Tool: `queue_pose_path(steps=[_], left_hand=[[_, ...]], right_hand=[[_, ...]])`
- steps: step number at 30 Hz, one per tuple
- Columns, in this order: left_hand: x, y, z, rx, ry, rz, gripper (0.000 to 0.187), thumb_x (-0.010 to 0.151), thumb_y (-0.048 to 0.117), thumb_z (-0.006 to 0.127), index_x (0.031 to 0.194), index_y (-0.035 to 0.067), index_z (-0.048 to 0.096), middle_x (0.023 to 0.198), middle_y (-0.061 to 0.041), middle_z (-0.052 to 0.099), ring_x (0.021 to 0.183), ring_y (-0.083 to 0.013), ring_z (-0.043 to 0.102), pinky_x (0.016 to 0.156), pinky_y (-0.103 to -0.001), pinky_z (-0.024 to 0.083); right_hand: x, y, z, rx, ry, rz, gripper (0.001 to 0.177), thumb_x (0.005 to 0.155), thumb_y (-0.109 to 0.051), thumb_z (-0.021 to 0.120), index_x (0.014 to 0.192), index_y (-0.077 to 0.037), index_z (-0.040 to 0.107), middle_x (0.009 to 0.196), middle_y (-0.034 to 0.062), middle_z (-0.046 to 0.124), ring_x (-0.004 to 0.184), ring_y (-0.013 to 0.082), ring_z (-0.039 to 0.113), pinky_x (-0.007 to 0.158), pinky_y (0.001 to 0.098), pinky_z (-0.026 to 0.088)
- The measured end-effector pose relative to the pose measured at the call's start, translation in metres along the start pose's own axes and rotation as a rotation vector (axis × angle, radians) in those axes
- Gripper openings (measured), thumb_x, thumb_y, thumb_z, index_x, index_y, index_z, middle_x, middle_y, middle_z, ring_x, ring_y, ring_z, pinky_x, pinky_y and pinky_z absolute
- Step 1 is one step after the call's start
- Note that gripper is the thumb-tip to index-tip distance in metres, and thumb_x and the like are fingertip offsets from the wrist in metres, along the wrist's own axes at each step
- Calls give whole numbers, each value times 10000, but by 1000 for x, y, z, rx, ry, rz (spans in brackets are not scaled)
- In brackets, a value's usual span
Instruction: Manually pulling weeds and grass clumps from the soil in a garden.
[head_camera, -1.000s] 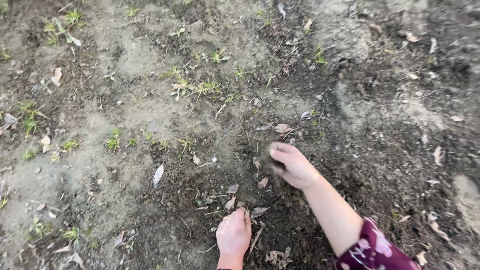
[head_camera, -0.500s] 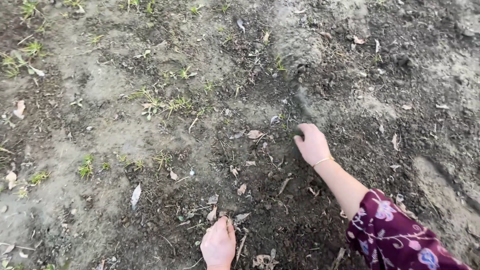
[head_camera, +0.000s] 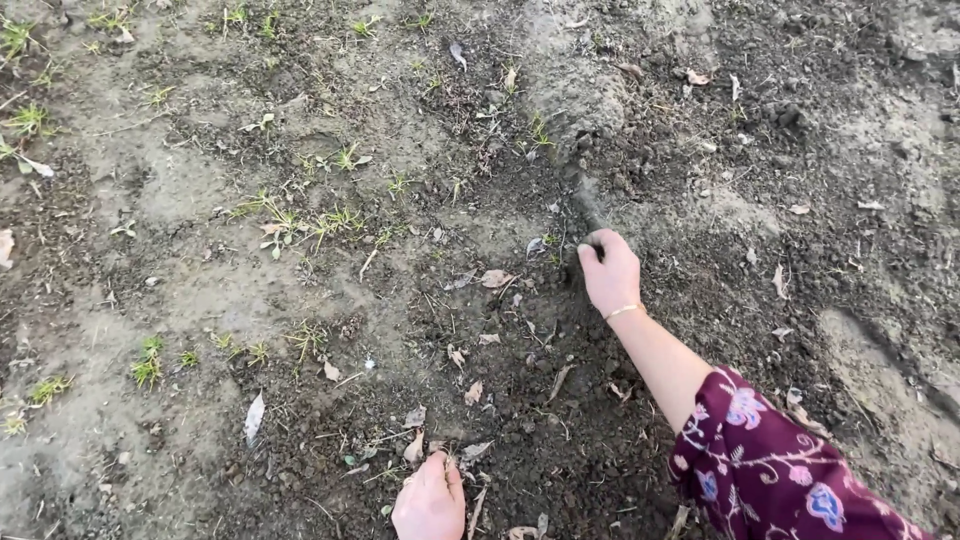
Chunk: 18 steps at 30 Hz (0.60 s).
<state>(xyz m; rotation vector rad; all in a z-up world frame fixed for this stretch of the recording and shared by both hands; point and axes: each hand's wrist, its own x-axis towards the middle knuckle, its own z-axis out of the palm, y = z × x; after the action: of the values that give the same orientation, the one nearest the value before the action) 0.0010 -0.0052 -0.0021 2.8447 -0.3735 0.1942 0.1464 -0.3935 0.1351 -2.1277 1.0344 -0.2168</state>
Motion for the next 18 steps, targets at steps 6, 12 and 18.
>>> queue_pose_path(steps=[6, 12, 18], left_hand=[[-3, 0, 5, 13, 5, -35, 217, 917, 390, 608, 1067, 291, 729, 789, 67, 745, 641, -192, 691, 578, -360, 559], [2, 1, -2, 26, -2, -23, 258, 942, 418, 590, 1070, 260, 748, 827, 70, 769, 651, -156, 714, 587, -337, 580], [1, 0, -3, 35, -60, -26, 263, 940, 413, 579, 1099, 267, 728, 837, 87, 767, 623, -185, 707, 573, -356, 580]], right_hand=[[26, -15, 18, -285, -189, -203, 136, 1014, -155, 554, 1062, -76, 652, 1105, 110, 647, 916, 300, 668, 864, 456, 539], [33, -6, 42, -532, -126, -357, 209, 1034, -235, 535, 1148, -143, 684, 1085, 72, 536, 756, 312, 667, 617, 482, 598], [31, -12, 31, -336, -74, -148, 257, 1020, -225, 493, 1068, -113, 720, 1139, 86, 596, 895, 339, 656, 755, 509, 534]])
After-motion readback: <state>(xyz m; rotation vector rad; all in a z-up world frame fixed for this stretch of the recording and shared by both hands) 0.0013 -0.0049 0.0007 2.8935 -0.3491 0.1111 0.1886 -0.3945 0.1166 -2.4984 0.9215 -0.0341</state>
